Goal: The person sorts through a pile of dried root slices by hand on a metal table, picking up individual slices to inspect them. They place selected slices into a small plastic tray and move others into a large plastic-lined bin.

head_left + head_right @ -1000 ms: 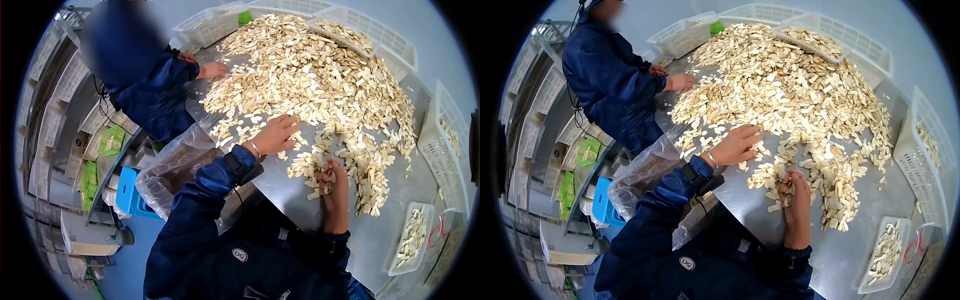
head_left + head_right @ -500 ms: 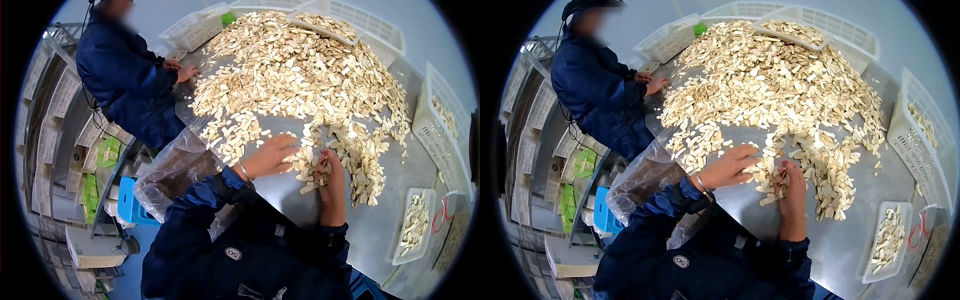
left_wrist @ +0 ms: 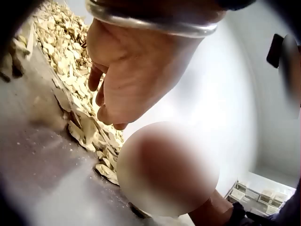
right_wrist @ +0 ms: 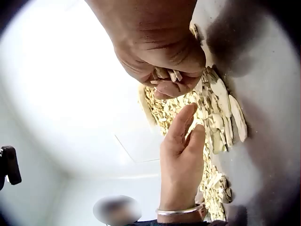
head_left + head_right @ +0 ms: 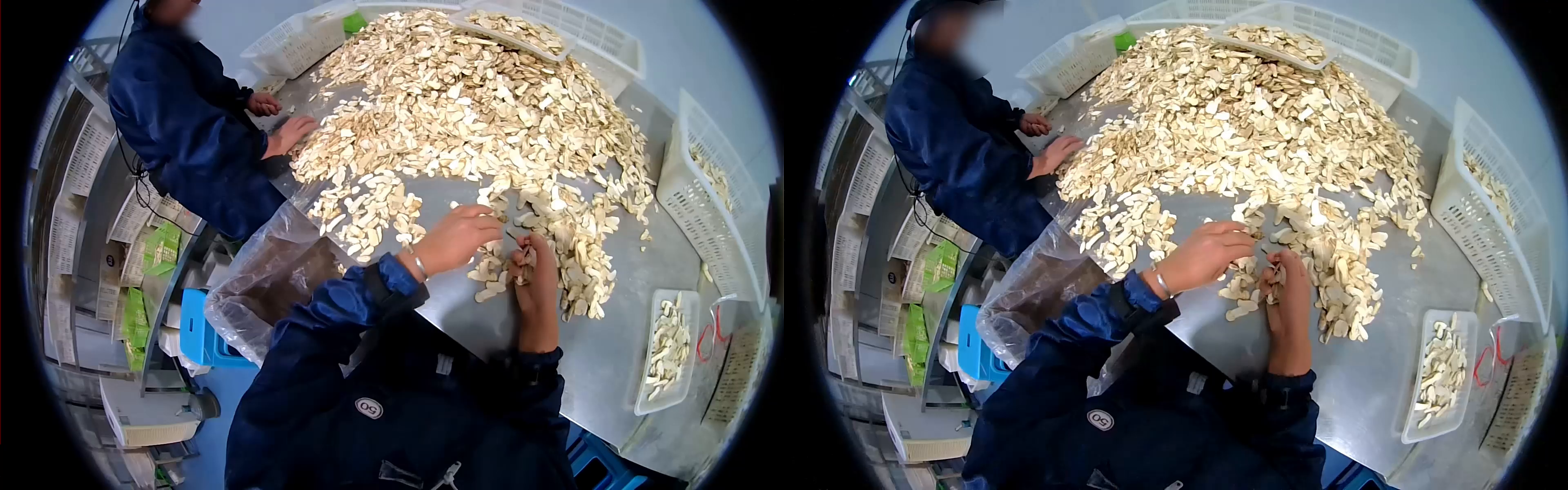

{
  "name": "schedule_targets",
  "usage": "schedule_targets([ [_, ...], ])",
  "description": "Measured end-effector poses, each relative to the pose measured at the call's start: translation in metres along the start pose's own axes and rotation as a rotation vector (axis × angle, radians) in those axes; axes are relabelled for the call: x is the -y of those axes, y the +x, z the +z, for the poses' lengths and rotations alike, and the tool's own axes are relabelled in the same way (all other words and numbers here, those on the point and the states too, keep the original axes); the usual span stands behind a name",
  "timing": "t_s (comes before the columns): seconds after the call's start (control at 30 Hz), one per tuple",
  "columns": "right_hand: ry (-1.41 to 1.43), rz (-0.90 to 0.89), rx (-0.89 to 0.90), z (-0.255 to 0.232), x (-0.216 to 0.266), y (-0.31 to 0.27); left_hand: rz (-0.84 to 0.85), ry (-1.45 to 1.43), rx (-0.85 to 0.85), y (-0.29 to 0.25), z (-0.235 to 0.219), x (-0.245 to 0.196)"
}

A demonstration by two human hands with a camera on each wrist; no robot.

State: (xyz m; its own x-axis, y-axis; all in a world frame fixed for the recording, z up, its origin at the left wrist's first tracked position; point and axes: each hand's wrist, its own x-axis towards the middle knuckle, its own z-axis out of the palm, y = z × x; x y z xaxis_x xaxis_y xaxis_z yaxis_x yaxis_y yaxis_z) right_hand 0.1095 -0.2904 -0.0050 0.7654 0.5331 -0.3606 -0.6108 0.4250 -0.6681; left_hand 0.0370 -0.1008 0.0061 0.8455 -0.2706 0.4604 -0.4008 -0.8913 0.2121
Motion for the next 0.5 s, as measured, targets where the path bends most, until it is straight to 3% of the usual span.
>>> schedule_targets([
  [0.13, -0.004, -0.011, 0.035, -0.005, 0.003, 0.0, -0.105, -0.093, 0.157, 0.006, 0.0, 0.01],
  [0.23, -0.056, 0.031, 0.059, -0.001, 0.002, -0.002, -0.304, -0.122, 0.098, -0.007, 0.001, 0.015],
  [0.27, -0.052, 0.028, 0.063, 0.002, 0.0, -0.002, -0.262, -0.097, 0.043, -0.012, 0.001, 0.018],
  [0.5, -0.095, 0.055, 0.109, -0.001, -0.005, -0.001, -0.288, 0.048, 0.121, -0.011, -0.006, 0.018],
])
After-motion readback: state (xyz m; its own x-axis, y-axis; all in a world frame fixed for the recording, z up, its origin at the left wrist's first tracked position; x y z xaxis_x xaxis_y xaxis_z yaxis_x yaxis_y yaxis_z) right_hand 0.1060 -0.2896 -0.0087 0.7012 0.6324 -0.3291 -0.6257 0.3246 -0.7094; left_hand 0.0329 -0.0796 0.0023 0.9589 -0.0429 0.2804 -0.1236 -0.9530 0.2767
